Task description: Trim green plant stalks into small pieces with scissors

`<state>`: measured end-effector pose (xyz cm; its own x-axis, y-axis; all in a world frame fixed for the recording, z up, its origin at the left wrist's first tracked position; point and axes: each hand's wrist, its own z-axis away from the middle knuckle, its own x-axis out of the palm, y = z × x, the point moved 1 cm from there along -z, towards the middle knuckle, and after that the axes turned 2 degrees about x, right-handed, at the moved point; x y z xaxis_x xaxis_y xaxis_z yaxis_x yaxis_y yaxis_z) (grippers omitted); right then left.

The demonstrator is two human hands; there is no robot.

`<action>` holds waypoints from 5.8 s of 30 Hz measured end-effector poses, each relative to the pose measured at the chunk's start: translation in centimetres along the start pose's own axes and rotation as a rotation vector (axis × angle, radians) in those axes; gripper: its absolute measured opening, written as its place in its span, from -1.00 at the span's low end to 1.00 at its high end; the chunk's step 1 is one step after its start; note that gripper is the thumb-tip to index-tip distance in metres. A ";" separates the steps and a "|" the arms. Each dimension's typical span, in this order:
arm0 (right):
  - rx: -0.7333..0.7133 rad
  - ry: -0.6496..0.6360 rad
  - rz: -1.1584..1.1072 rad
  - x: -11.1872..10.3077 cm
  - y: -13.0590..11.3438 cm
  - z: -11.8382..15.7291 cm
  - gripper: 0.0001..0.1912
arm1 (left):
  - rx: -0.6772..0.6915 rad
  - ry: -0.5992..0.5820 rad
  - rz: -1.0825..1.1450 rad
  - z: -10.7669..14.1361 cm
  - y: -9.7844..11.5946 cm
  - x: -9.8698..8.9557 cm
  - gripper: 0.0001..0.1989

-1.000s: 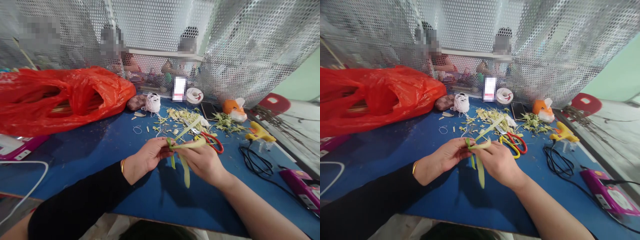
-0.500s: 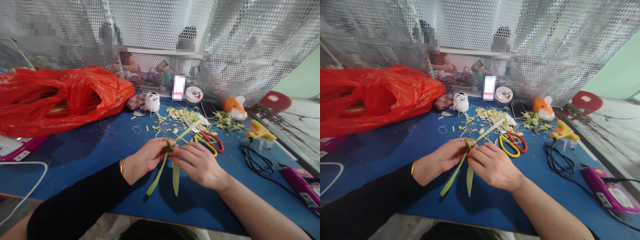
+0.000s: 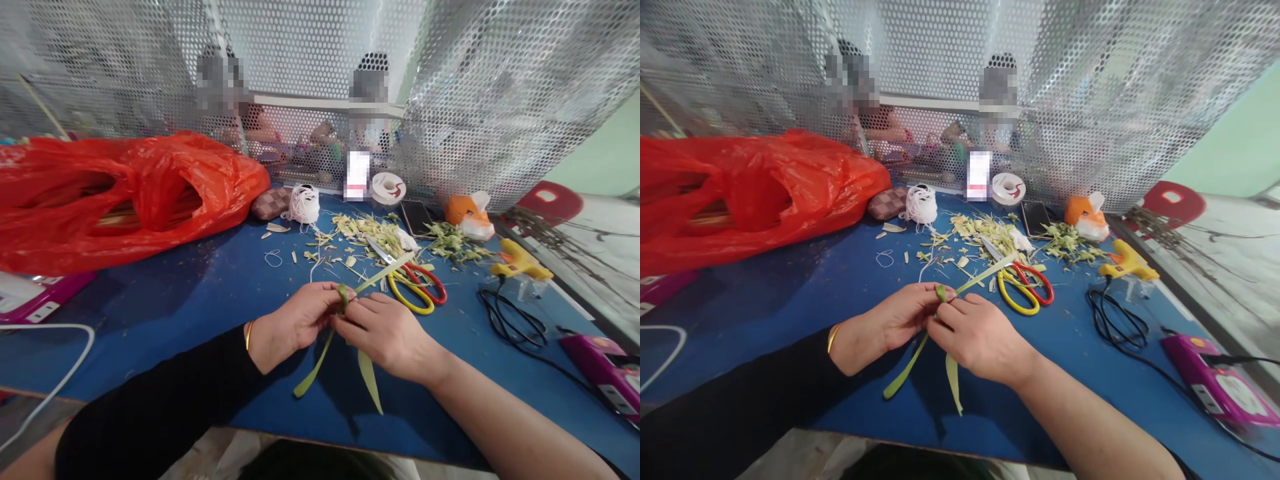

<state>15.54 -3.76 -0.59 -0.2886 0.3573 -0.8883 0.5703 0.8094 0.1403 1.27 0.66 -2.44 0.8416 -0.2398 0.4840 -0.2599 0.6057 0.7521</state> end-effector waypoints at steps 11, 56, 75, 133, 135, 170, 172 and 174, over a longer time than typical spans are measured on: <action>0.935 0.476 -0.899 0.9 0.3 0.2 -0.81 | 0.036 -0.004 0.014 0.4 0.5 0.5 -0.95; 0.828 0.266 -0.526 -0.5 2.2 0.6 -0.79 | 0.100 -0.053 -0.232 1.5 1.5 0.9 -0.78; 0.470 0.181 -0.413 -1.0 2.8 0.7 -0.96 | 0.152 0.104 -0.238 0.8 1.5 0.3 -0.92; 1.014 0.419 -1.174 -0.7 2.1 0.8 -0.71 | -0.002 -0.070 -0.207 1.2 1.5 0.2 -0.89; 1.015 0.364 -1.060 -0.8 2.2 0.8 -0.73 | -0.002 -0.077 -0.202 1.0 1.4 0.1 -0.89; 1.051 0.247 -1.113 -2.2 2.5 0.4 -0.76 | -0.029 -0.072 -0.166 0.9 1.5 0.1 -0.87; 1.062 0.285 -1.120 -2.2 2.5 0.4 -0.74 | -0.027 -0.073 -0.167 0.8 1.5 0.1 -0.86; 1.042 0.283 -1.044 -2.2 2.6 0.4 -0.73 | -0.022 -0.073 -0.172 0.8 1.5 0.1 -0.85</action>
<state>18.03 -2.61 1.56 -0.9652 0.0191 -0.2610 0.2615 0.1080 -0.9591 0.57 0.90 -0.92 0.8359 -0.3954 0.3807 -0.1036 0.5675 0.8168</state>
